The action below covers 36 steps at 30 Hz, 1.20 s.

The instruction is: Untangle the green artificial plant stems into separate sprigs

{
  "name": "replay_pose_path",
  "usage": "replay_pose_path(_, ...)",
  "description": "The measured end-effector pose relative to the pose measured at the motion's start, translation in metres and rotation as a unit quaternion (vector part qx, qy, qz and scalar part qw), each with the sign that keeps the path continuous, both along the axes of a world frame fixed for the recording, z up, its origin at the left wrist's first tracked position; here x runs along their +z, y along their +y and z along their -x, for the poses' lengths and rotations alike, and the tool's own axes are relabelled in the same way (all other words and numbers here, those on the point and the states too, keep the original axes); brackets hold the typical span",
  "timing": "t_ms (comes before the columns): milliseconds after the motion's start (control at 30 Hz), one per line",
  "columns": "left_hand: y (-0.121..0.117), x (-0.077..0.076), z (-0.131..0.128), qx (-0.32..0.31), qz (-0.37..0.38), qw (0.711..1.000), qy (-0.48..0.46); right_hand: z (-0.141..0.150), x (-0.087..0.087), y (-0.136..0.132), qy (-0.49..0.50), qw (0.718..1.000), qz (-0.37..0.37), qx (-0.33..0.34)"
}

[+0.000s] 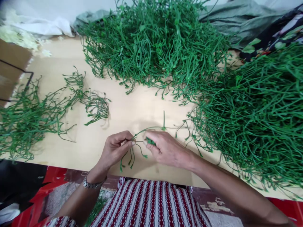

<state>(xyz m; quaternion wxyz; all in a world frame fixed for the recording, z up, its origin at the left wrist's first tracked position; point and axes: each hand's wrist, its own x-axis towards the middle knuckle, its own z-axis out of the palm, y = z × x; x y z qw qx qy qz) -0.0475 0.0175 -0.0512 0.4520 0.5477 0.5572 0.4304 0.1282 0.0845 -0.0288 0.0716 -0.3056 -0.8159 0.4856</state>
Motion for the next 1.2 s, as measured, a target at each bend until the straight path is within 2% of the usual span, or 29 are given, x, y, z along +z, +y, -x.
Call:
replay_pose_path(67, -0.001, -0.003, -0.004, 0.022, 0.015, 0.999, -0.037, 0.000, -0.008, 0.000, 0.015, 0.998, 0.017, -0.050)
replay_pose_path(133, -0.002, -0.006, -0.007, 0.039, 0.007, 0.998, -0.058, 0.003, -0.017, -0.002, 0.029, 0.995, 0.065, -0.075)
replay_pose_path(300, -0.005, -0.013, -0.017, 0.099, -0.044, 0.990, -0.095, 0.013, -0.034, -0.007, 0.047, 0.983, 0.165, -0.066)
replay_pose_path(367, -0.006, -0.014, -0.020, 0.118, -0.026, 0.981, -0.150, 0.014, -0.034, -0.009, 0.081, 0.979, 0.178, -0.057)
replay_pose_path(433, -0.006, -0.014, -0.023, 0.131, 0.031, 0.964, -0.229, 0.014, -0.033, -0.010, 0.120, 0.978, 0.161, -0.054)
replay_pose_path(567, -0.003, -0.011, -0.026, 0.150, 0.148, 0.902, -0.377, 0.010, -0.032, -0.012, 0.138, 0.980, 0.136, -0.044)
replay_pose_path(667, 0.000, -0.007, -0.027, 0.145, 0.185, 0.864, -0.446, 0.009, -0.032, -0.012, 0.164, 0.978, 0.129, -0.017)
replay_pose_path(800, 0.002, -0.003, -0.030, 0.130, 0.210, 0.834, -0.494, 0.008, -0.031, -0.010, 0.204, 0.973, 0.107, 0.006)
replay_pose_path(933, 0.005, -0.002, -0.035, 0.158, 0.217, 0.823, -0.501, 0.012, -0.026, -0.017, 0.235, 0.971, 0.047, 0.002)
replay_pose_path(1033, 0.006, -0.001, -0.037, 0.167, 0.234, 0.820, -0.496, 0.016, -0.018, -0.025, 0.264, 0.962, -0.043, 0.044)
replay_pose_path(1100, 0.007, -0.001, -0.033, 0.165, 0.217, 0.830, -0.487, 0.016, -0.010, -0.026, 0.254, 0.962, -0.081, 0.059)
replay_pose_path(1200, 0.008, -0.001, -0.025, 0.169, 0.161, 0.855, -0.463, 0.008, 0.003, -0.017, 0.204, 0.974, -0.090, 0.026)
